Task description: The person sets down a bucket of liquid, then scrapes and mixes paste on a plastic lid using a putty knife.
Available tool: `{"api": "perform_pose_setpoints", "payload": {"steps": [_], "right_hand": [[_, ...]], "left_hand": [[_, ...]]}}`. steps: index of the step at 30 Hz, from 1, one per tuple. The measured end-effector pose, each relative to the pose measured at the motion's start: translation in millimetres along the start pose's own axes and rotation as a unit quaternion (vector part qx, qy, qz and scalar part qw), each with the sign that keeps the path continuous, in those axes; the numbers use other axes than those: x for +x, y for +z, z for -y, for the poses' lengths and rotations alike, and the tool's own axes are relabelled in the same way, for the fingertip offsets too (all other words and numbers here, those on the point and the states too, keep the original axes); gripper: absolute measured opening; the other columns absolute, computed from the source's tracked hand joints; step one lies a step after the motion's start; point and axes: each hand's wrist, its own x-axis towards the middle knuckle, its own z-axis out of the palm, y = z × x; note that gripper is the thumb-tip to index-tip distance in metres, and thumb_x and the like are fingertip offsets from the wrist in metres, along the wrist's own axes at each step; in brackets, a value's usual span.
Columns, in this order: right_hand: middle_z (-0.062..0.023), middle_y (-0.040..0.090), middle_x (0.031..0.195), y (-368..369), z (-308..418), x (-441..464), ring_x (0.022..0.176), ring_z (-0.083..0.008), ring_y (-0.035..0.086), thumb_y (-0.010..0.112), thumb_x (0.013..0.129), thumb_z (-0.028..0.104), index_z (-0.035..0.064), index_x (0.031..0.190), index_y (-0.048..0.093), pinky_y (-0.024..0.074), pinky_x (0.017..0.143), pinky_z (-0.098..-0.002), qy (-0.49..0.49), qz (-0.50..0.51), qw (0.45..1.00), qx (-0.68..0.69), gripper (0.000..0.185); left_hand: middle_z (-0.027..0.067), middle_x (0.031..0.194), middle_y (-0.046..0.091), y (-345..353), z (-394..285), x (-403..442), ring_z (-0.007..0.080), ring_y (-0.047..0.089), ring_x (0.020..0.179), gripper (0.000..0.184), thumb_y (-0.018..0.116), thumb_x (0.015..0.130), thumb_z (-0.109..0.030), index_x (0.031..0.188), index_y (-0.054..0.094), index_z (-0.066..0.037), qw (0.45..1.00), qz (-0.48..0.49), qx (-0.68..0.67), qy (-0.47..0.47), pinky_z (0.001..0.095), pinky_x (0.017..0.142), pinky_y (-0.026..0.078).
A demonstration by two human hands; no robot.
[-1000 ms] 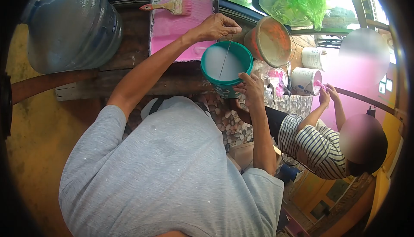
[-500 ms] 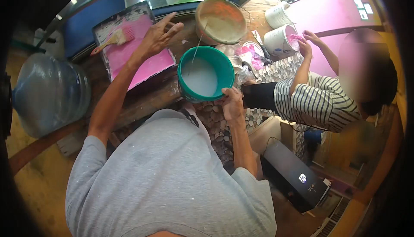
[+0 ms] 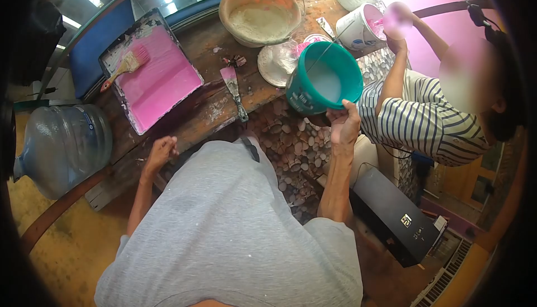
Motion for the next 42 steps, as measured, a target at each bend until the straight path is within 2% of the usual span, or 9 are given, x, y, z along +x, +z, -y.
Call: {"api": "perform_pose_setpoints", "payload": {"steps": [4,10,19,23,31,35,37,41,42], "right_hand": [[-0.0052,0.063,0.078,-5,16,63,0.070,-0.0183,0.062,0.065,0.079,0.017,0.0069,0.094,0.058,0.0506,0.065,-0.0324,-0.035,-0.018,0.999,0.023,0.019],[-0.0047,0.064,0.076,17,30,155,0.073,-0.0200,0.061,0.067,0.078,0.018,0.0088,0.089,0.060,0.0474,0.074,-0.0350,-0.070,0.019,0.997,0.029,0.016],[-0.0104,0.064,0.075,46,12,289,0.070,-0.0246,0.062,0.064,0.079,0.015,0.0039,0.086,0.058,0.0505,0.069,-0.0362,-0.075,0.035,0.995,0.054,0.014],[-0.0136,0.065,0.075,52,-12,337,0.071,-0.0273,0.064,0.062,0.079,0.014,0.0018,0.085,0.058,0.0519,0.069,-0.0383,-0.053,0.055,0.996,0.054,0.014],[-0.0145,0.064,0.076,60,-40,369,0.072,-0.0286,0.065,0.063,0.078,0.014,0.0010,0.085,0.058,0.0536,0.072,-0.0393,-0.041,0.065,0.995,0.065,0.016],[-0.0150,0.064,0.075,58,-33,375,0.071,-0.0288,0.064,0.062,0.078,0.014,0.0004,0.085,0.058,0.0533,0.071,-0.0393,-0.042,0.071,0.995,0.053,0.016],[-0.0157,0.064,0.076,55,-29,378,0.070,-0.0298,0.063,0.062,0.079,0.014,0.0001,0.085,0.058,0.0526,0.071,-0.0406,-0.045,0.075,0.995,0.043,0.016],[-0.0155,0.063,0.078,45,-29,396,0.070,-0.0291,0.063,0.062,0.078,0.014,-0.0003,0.088,0.056,0.0533,0.070,-0.0398,-0.030,0.096,0.993,0.057,0.019],[-0.0154,0.062,0.079,42,-30,398,0.069,-0.0292,0.063,0.062,0.078,0.014,-0.0009,0.093,0.055,0.0537,0.067,-0.0397,-0.037,0.102,0.992,0.057,0.022]], "left_hand": [[0.0057,0.067,0.059,26,24,-26,0.0124,0.057,0.060,0.026,0.047,0.090,-0.021,0.076,0.057,-0.001,0.994,-0.067,0.055,-0.064,0.0270,0.056,0.046],[0.0066,0.070,0.060,44,67,-41,0.0134,0.057,0.060,0.023,0.047,0.089,-0.020,0.080,0.057,-0.002,0.980,-0.153,0.010,-0.128,0.0269,0.055,0.047],[0.0075,0.070,0.060,96,104,-126,0.0147,0.057,0.060,0.023,0.051,0.090,-0.022,0.082,0.058,-0.002,0.942,-0.263,0.041,-0.205,0.0288,0.055,0.047],[0.0092,0.077,0.061,101,215,-190,0.0166,0.057,0.070,0.024,0.052,0.092,-0.024,0.088,0.060,-0.002,0.957,-0.224,0.128,-0.134,0.0303,0.065,0.047],[0.0091,0.082,0.062,140,192,-194,0.0165,0.057,0.079,0.023,0.052,0.094,-0.023,0.091,0.060,-0.002,0.932,-0.259,0.068,-0.244,0.0298,0.073,0.046],[0.0081,0.084,0.062,142,176,-164,0.0160,0.057,0.083,0.021,0.052,0.095,-0.023,0.092,0.060,-0.003,0.940,-0.293,-0.020,-0.175,0.0292,0.077,0.045],[0.0044,0.080,0.060,146,102,-132,0.0133,0.057,0.076,0.018,0.053,0.094,-0.021,0.092,0.059,-0.005,0.942,-0.308,0.007,-0.137,0.0273,0.070,0.046],[-0.0009,0.073,0.055,133,74,-92,0.0065,0.050,0.061,0.010,0.054,0.091,-0.016,0.090,0.058,-0.007,0.930,-0.296,-0.139,-0.166,0.0205,0.054,0.042],[-0.0003,0.074,0.056,130,62,-79,0.0071,0.051,0.061,0.009,0.055,0.091,-0.015,0.090,0.058,-0.006,0.941,-0.287,-0.095,-0.151,0.0210,0.055,0.043]]}}
